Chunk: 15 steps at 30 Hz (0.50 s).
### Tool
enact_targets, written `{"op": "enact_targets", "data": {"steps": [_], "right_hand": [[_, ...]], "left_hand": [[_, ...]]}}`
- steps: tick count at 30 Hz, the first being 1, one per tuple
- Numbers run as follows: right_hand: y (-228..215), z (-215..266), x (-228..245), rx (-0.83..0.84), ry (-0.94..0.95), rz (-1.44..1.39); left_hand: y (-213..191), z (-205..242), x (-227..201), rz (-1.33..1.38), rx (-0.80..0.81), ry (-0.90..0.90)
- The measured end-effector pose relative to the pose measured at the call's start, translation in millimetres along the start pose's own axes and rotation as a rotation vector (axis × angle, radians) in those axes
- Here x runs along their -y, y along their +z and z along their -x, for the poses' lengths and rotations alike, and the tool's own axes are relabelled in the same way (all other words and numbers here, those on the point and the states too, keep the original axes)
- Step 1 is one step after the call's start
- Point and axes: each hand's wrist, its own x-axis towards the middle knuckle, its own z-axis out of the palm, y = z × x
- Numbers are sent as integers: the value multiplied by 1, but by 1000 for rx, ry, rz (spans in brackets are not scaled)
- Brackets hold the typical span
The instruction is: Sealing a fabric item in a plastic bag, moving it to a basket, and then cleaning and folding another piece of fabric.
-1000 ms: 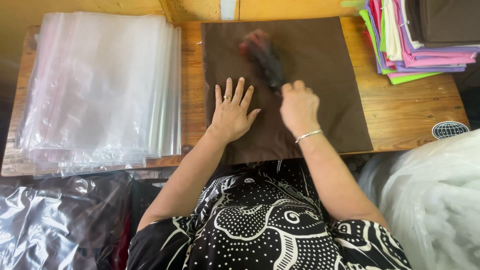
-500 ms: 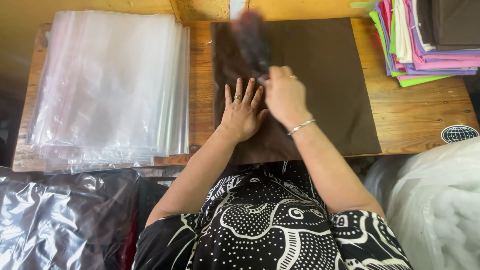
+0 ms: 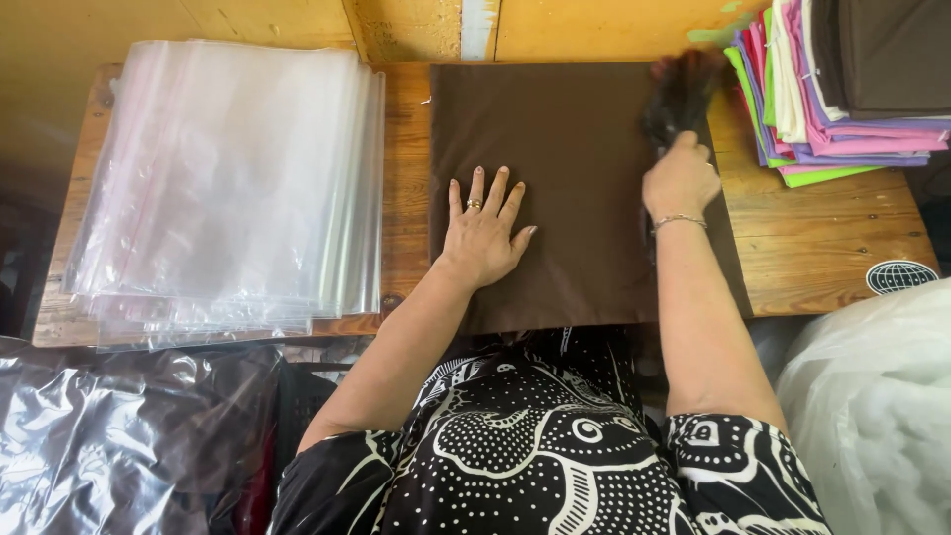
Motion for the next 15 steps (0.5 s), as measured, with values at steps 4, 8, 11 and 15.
{"op": "enact_targets", "data": {"steps": [4, 8, 11, 15], "right_hand": [[-11, 30, -11, -91, 57, -84], [-79, 145, 78, -35, -329, -147], [-50, 186, 89, -9, -547, -100], [-46, 163, 52, 34, -408, -2]], "left_hand": [[1, -1, -1, 5, 0, -2], [3, -3, 1, 7, -20, -11], [20, -8, 5, 2, -30, -31], [2, -1, 6, 49, -63, -23]]}}
